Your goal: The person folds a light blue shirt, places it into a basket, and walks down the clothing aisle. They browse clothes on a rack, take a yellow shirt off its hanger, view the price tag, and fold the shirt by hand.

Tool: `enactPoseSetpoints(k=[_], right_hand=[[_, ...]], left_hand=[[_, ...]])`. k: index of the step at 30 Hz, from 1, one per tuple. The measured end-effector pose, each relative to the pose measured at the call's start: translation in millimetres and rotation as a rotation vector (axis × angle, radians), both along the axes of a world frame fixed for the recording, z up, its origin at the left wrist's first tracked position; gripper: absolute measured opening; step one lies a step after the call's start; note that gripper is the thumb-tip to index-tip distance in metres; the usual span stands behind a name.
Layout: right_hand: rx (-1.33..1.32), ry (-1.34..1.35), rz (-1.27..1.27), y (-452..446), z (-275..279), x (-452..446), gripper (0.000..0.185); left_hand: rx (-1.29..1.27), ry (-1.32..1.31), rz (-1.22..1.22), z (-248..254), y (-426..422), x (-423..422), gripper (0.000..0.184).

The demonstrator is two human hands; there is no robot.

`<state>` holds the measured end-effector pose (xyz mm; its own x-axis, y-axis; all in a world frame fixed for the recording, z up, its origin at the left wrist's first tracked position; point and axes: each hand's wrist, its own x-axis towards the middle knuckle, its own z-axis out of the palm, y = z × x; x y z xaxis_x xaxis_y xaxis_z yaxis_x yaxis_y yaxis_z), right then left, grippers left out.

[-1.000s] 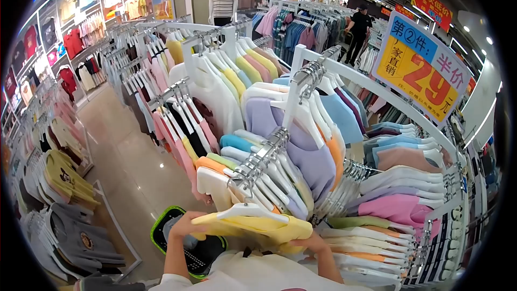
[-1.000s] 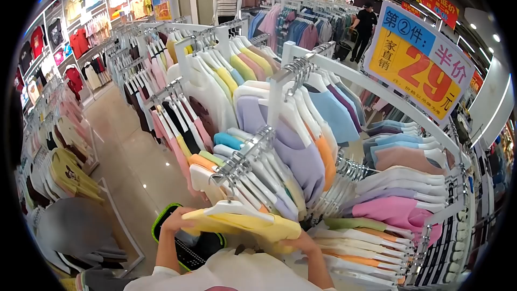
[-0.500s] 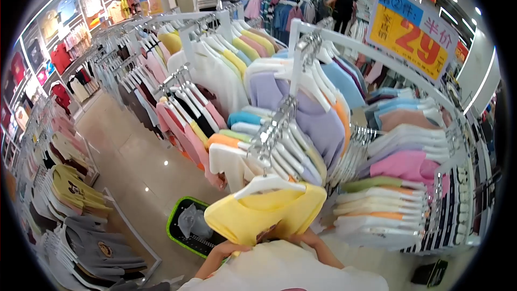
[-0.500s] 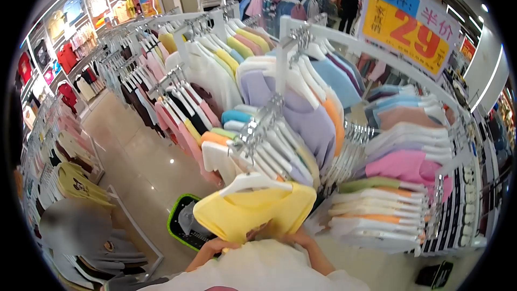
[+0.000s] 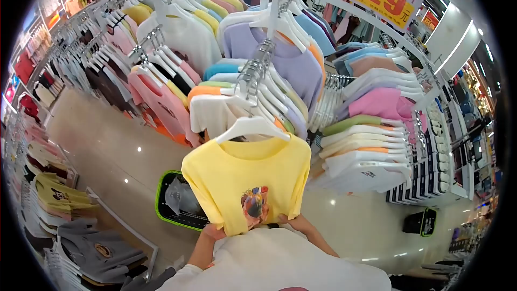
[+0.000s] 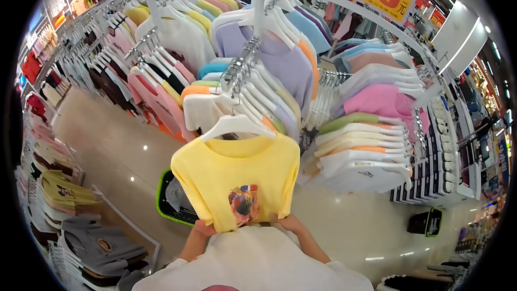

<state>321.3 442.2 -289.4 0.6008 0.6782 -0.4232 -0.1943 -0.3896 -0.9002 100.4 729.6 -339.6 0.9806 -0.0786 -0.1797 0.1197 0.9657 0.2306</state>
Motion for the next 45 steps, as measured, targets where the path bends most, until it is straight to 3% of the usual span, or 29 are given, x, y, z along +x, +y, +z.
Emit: enactPoseSetpoints(k=[2,5,6,10,13,16,18,22,23,26,27,29,30,32,35,37,39,41,43,45], right_hand=[[0.013,0.057,0.056,6,21,-6,0.049],[-0.024,0.046,0.166,21,78,1,0.055],[-0.048,0.029,0.21,23,97,2,0.058],[0.851,0.671,-0.286,29,139,0,0.072],[1.04,0.831,-0.104,11,102,9,0.076],[0.976,0.94,0.072,10,62,5,0.067],[0.726,0.821,0.099,6,34,-6,0.064],[0.262,0.384,0.11,32,83,-22,0.057],[0.171,0.244,0.118,35,87,-22,0.057],[0.081,0.257,0.005,24,111,-20,0.054],[0.341,0.415,0.002,15,122,-19,0.055],[0.865,0.725,-0.015,2,139,-17,0.058],[0.982,0.758,-0.074,9,141,-20,0.063],[1.198,0.82,-0.232,20,142,-36,0.073],[1.023,0.985,0.087,0,70,-29,0.068],[0.763,0.819,0.066,5,75,-53,0.072],[0.247,0.717,0.131,-15,74,-60,0.059],[0.005,0.471,0.131,-12,75,-53,0.055],[0.0,0.125,0.027,-3,95,-50,0.06],[0.382,0.37,-0.168,-20,135,-32,0.071]], left_hand=[[0.243,0.253,-0.219,-4,-3,11,0.065],[0.713,-0.016,-0.301,48,-13,21,0.071],[0.686,0.032,-0.289,69,-14,25,0.075],[0.363,0.053,-0.039,104,-11,27,0.085],[0.111,-0.026,0.159,92,-10,16,0.082],[0.051,-0.087,0.197,73,-13,19,0.073],[-0.083,-0.274,0.168,56,-26,22,0.075],[-0.349,-0.342,0.154,77,-49,15,0.063],[-0.32,-0.282,0.161,75,-50,11,0.06],[-0.176,-0.077,0.147,83,-52,-4,0.055],[-0.124,-0.001,0.138,88,-53,-8,0.055],[0.04,-0.2,0.091,89,-52,-12,0.06],[0.12,-0.295,0.064,90,-50,-13,0.063],[0.167,-0.194,0.037,94,-57,-9,0.063],[0.202,0.066,-0.015,114,-66,-3,0.061],[0.223,0.046,0.02,120,-68,-1,0.06],[0.162,0.098,0.049,124,-69,-10,0.06],[0.101,0.069,0.135,122,-61,-12,0.058],[-0.001,-0.006,0.263,123,-54,-16,0.054],[-0.074,-0.062,0.316,126,-41,-18,0.064]])
